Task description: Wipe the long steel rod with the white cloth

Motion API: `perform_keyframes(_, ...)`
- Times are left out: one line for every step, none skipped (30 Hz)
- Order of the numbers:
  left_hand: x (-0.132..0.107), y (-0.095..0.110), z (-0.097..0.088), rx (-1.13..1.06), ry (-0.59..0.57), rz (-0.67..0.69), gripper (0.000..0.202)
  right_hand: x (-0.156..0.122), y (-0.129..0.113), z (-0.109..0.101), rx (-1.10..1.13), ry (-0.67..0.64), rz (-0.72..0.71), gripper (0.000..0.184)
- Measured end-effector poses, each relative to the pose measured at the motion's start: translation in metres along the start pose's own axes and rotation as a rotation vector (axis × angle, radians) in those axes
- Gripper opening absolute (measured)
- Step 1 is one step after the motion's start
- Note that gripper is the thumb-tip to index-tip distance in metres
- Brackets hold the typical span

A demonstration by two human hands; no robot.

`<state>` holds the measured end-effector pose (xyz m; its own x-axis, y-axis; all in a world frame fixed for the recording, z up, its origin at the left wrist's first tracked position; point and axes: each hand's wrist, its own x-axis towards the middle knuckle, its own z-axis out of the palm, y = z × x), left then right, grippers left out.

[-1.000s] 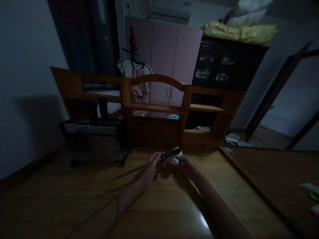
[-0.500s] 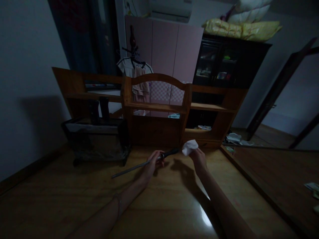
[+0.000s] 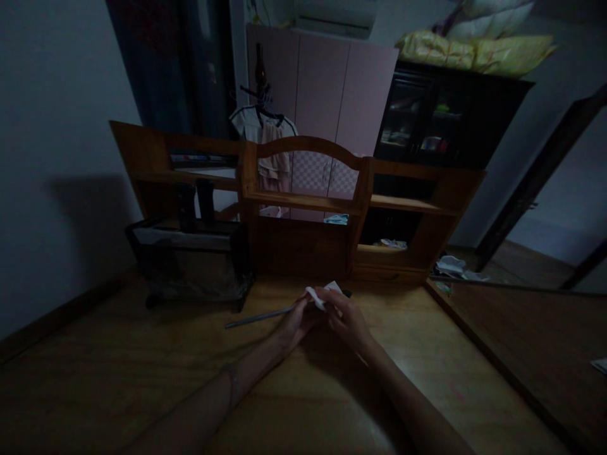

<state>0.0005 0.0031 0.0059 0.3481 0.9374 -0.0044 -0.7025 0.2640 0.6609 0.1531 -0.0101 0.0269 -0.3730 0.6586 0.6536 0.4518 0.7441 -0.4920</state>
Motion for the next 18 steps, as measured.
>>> perform_keyframes(0.001, 0.001, 0.000, -0.030, 0.002, -0.004, 0.022, 0.000, -0.001, -0.001, -0.013, -0.004, -0.026, 0.044)
perform_keyframes(0.001, 0.002, -0.001, -0.053, -0.002, -0.006, 0.022, 0.000, -0.002, -0.003, -0.031, -0.012, -0.054, 0.045)
perform_keyframes(0.002, 0.003, -0.001, -0.070, -0.008, -0.005, 0.021, 0.001, -0.004, -0.004, -0.051, -0.026, -0.081, 0.046)
perform_keyframes(0.003, 0.004, -0.003, -0.078, -0.011, 0.001, 0.021, 0.001, -0.006, -0.006, -0.070, -0.046, -0.107, 0.047)
perform_keyframes(0.004, 0.004, -0.004, -0.076, -0.010, 0.011, 0.021, 0.002, -0.007, -0.007, -0.083, -0.068, -0.129, 0.048)
perform_keyframes(0.004, 0.003, -0.005, -0.065, -0.005, 0.027, 0.021, 0.001, -0.008, -0.009, -0.090, -0.087, -0.145, 0.048)
perform_keyframes(0.005, 0.003, -0.006, -0.045, 0.004, 0.043, 0.022, 0.001, -0.008, -0.010, -0.089, -0.095, -0.150, 0.047)
perform_keyframes(0.004, 0.003, -0.007, -0.023, 0.013, 0.055, 0.023, 0.000, -0.008, -0.012, -0.084, -0.094, -0.145, 0.044)
perform_keyframes(0.004, 0.002, -0.008, 0.004, 0.016, 0.064, 0.025, -0.002, -0.008, -0.014, -0.071, -0.074, -0.128, 0.039)
perform_keyframes(0.003, 0.002, -0.008, 0.035, 0.009, 0.075, 0.027, -0.003, -0.007, -0.016, -0.056, -0.051, -0.095, 0.034)
perform_keyframes(0.002, 0.003, -0.007, 0.060, -0.009, 0.087, 0.030, -0.005, -0.006, -0.019, -0.042, -0.016, -0.048, 0.031)
perform_keyframes(0.000, 0.003, -0.006, 0.079, -0.031, 0.100, 0.032, -0.007, -0.005, -0.021, -0.027, 0.037, 0.006, 0.029)
perform_keyframes(-0.001, 0.004, -0.005, 0.094, -0.051, 0.111, 0.033, -0.008, -0.004, -0.024, -0.015, 0.107, 0.061, 0.028)
perform_keyframes(-0.002, 0.004, -0.002, 0.104, -0.066, 0.118, 0.035, -0.008, -0.003, -0.026, -0.009, 0.187, 0.108, 0.028)
perform_keyframes(-0.003, 0.005, 0.000, 0.112, -0.074, 0.116, 0.037, -0.008, -0.003, -0.028, -0.007, 0.267, 0.139, 0.029)
perform_keyframes(-0.005, 0.005, 0.003, 0.116, -0.075, 0.104, 0.040, -0.007, -0.003, -0.029, -0.010, 0.336, 0.148, 0.030)
perform_keyframes(-0.006, 0.006, 0.006, 0.126, -0.070, 0.089, 0.044, -0.006, -0.004, -0.029, -0.014, 0.380, 0.138, 0.032)
perform_keyframes(-0.007, 0.006, 0.010, 0.139, -0.066, 0.075, 0.048, -0.004, -0.004, -0.028, -0.025, 0.380, 0.120, 0.034)
